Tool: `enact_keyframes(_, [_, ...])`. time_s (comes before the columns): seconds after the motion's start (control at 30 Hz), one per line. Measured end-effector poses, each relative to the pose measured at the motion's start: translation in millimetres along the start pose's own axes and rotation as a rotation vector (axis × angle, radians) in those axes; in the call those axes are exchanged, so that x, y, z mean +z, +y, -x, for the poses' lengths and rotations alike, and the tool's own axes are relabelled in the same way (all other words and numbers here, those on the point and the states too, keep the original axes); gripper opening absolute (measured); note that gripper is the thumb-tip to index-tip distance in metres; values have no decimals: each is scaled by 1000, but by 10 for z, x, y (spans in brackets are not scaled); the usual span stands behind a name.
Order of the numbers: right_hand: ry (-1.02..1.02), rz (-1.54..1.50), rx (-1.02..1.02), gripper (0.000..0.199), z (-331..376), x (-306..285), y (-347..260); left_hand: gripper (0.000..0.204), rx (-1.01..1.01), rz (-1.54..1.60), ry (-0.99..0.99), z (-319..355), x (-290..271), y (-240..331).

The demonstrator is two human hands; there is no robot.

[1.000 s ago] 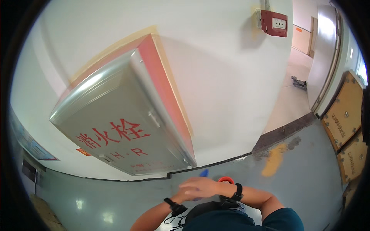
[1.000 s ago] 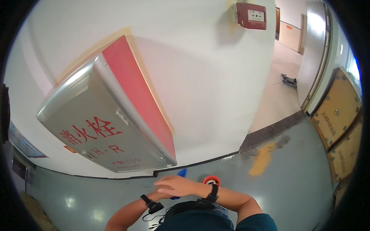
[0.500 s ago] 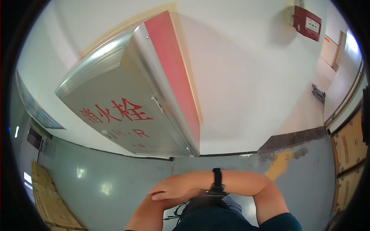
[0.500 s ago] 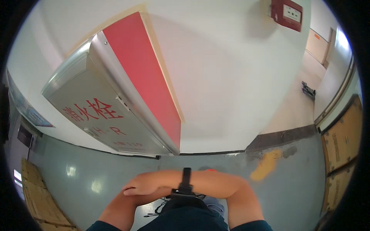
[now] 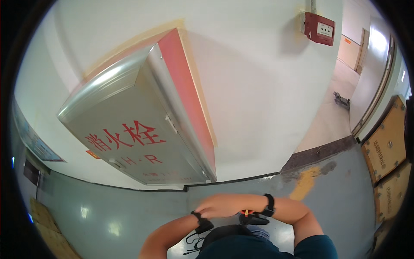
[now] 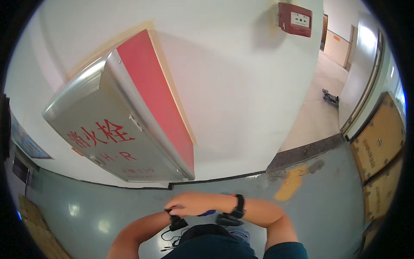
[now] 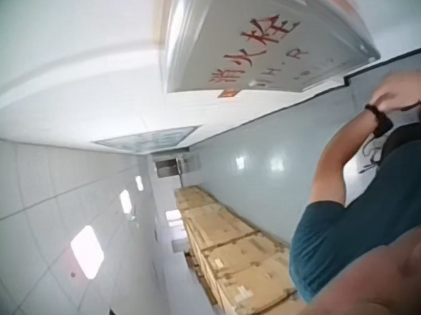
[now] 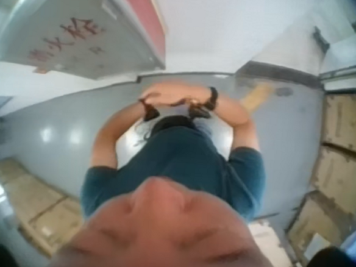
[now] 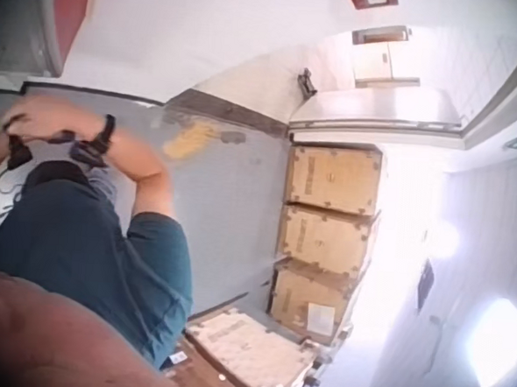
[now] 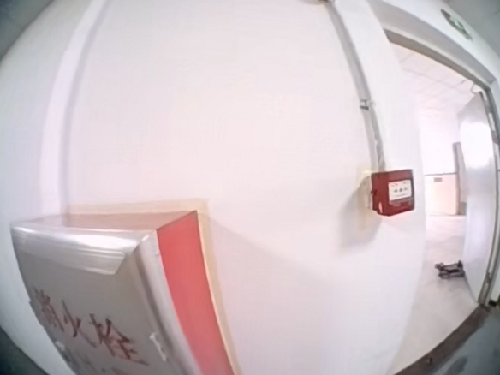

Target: Clean the exterior surfaces of a wall-mounted fire hydrant box using a blue cloth.

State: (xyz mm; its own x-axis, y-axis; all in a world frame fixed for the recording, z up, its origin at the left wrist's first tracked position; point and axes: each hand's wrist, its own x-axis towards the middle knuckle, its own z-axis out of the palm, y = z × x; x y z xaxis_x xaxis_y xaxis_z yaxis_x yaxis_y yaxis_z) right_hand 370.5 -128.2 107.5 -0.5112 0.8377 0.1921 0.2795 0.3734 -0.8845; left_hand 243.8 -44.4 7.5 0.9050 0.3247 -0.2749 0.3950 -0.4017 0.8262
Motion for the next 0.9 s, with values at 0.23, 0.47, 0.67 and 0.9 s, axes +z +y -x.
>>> enact_keyframes(0.23, [613, 399, 206, 46, 877, -123, 504, 42, -71, 218, 150, -16, -125, -115])
enact_keyframes(0.47, [613, 399, 208, 60, 829, -59, 576, 70, 84, 442, 213, -146, -95, 179])
enact_keyframes(0.67, [704, 432, 187, 52, 769, -508, 676, 61, 217, 557, 298, -38, -146, 287])
enact_keyframes(0.9, [1334, 408, -292, 47, -222, -1783, 58, 40, -88, 338, 146, 515, -130, 63])
